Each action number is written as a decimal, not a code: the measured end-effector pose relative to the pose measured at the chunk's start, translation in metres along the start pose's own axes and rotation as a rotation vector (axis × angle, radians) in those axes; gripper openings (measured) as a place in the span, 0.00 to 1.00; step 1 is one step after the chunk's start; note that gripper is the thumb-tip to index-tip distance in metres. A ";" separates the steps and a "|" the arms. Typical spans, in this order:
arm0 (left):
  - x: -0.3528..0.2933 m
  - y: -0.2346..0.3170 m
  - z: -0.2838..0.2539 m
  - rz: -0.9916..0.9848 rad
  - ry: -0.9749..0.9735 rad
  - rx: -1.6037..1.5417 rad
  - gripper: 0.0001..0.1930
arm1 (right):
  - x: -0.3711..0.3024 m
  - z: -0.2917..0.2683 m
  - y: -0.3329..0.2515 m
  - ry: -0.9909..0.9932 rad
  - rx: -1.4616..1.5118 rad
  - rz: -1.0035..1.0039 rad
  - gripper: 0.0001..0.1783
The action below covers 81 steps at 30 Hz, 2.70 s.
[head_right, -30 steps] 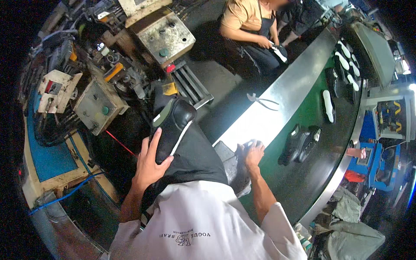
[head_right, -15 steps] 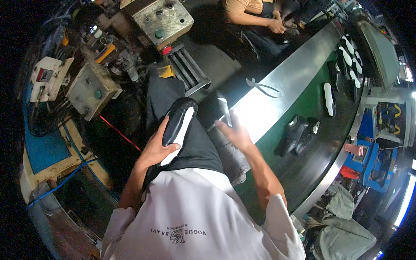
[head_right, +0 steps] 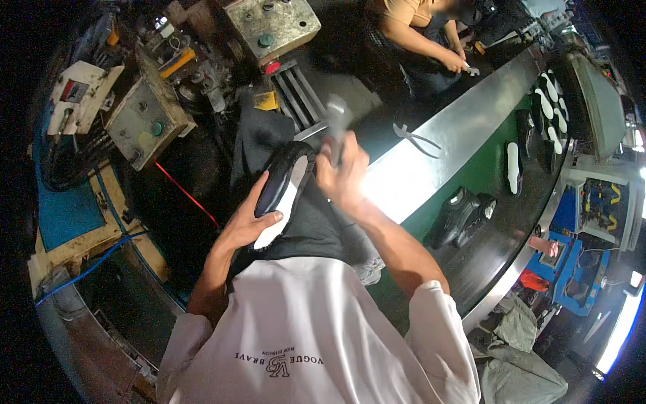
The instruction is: Assemble and process shoe soles using manufacturing machinery.
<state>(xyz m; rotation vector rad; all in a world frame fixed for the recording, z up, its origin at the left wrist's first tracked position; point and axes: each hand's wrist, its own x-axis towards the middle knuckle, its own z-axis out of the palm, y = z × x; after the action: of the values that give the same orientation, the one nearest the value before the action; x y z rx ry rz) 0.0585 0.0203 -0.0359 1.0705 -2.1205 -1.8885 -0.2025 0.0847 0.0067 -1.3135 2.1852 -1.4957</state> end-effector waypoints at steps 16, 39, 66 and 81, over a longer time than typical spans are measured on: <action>0.007 -0.015 -0.001 0.022 0.016 -0.100 0.47 | 0.004 -0.002 0.065 -0.672 -0.715 -0.020 0.16; -0.188 -0.092 -0.066 -0.665 1.203 -0.822 0.47 | -0.056 0.071 0.073 -0.610 -0.246 0.192 0.16; 0.135 -0.001 0.097 0.506 0.043 0.202 0.17 | -0.162 -0.050 0.193 0.100 -0.304 0.828 0.29; 0.147 -0.018 0.119 0.494 -0.077 0.312 0.14 | -0.339 -0.273 0.288 0.723 -0.539 1.146 0.59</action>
<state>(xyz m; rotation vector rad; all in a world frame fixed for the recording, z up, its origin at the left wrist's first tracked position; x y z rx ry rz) -0.1051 0.0373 -0.1320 0.4441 -2.4837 -1.4241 -0.3216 0.5460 -0.2057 0.6332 2.9749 -0.9286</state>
